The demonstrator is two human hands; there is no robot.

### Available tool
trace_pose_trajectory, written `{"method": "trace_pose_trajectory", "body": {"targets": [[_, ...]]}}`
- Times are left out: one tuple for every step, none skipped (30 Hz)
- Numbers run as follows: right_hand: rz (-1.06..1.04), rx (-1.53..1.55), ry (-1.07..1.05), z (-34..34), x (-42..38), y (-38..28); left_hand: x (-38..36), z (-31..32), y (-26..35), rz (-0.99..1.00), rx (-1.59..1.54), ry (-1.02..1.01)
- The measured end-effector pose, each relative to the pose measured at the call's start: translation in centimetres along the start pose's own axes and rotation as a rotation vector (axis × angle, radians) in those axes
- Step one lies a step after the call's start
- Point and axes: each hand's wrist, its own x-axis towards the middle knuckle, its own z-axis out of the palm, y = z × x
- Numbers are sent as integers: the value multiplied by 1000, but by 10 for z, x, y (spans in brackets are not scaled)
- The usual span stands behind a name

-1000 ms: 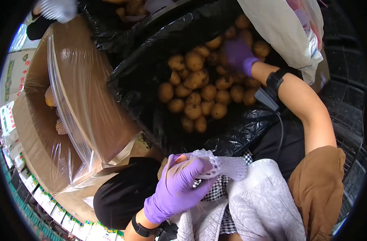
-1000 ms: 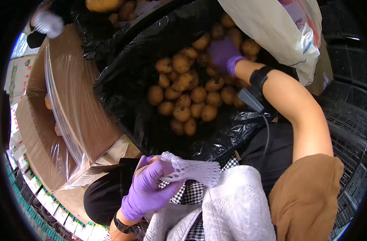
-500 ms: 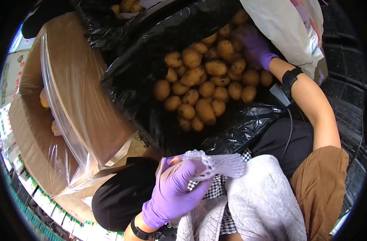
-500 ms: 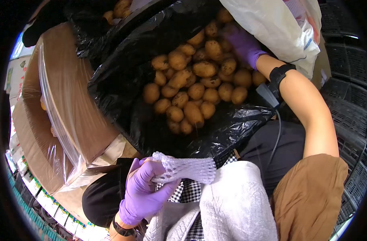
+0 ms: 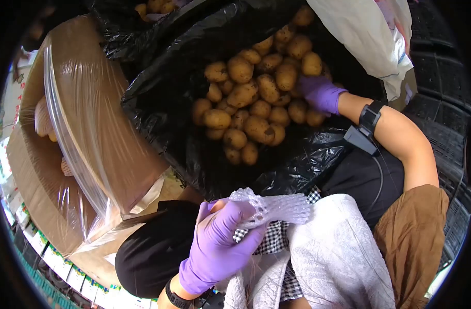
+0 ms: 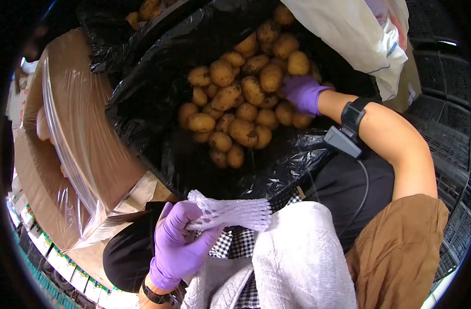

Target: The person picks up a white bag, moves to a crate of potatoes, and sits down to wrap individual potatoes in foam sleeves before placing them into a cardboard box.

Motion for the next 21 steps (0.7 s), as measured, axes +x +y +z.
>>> {"method": "trace_pose_trajectory", "body": {"targets": [[83,-89,-117,-12,4,-12,1,0,-1,-26,-58,17],[57,-74,-103,-10,5,-9,1,2,-4,-52,-117,38],[34,-55,-88,-1,6,-4,0,2,-6,-77,-172,56],[10,-38,-71,7,8,2,-1,2,-7,-76,-181,69],[49,-53,-125,13,15,9,0,2,-7,-75,-192,86],[89,-65,-182,18,22,16,0,2,-9,-77,-202,99],[129,-76,-242,25,24,22,-1,3,-11,-101,-237,98],[66,-172,-177,30,17,25,-1,3,-12,-92,-218,99],[6,-270,-113,34,8,28,-1,3,-13,-79,-202,100],[-53,-369,-48,36,1,30,-1,3,-14,-65,-186,100],[-65,-388,-1,34,-3,28,-2,3,-14,-85,-236,132],[-71,-366,-23,31,-3,28,-4,4,-13,-105,-287,166],[-77,-343,-43,29,-4,28,-5,4,-12,-125,-335,201],[-83,-320,-60,26,-4,28,-6,-2,-12,-83,-302,185],[-89,-304,-35,26,-7,26,-5,1,-8,-58,-500,283],[-99,-290,-9,26,-10,24,-3,5,-5,-31,-701,384],[-112,-272,12,27,-12,22,-6,3,-8,36,-800,358],[-69,-213,4,32,-13,20,-5,0,-13,93,-877,346],[-19,-153,-7,38,-17,19,-5,1,-12,79,-879,383],[38,-97,-11,39,-21,20,-4,2,-11,76,-878,418],[19,-56,-16,37,-24,23,-2,-1,-10,31,-867,440]]}}
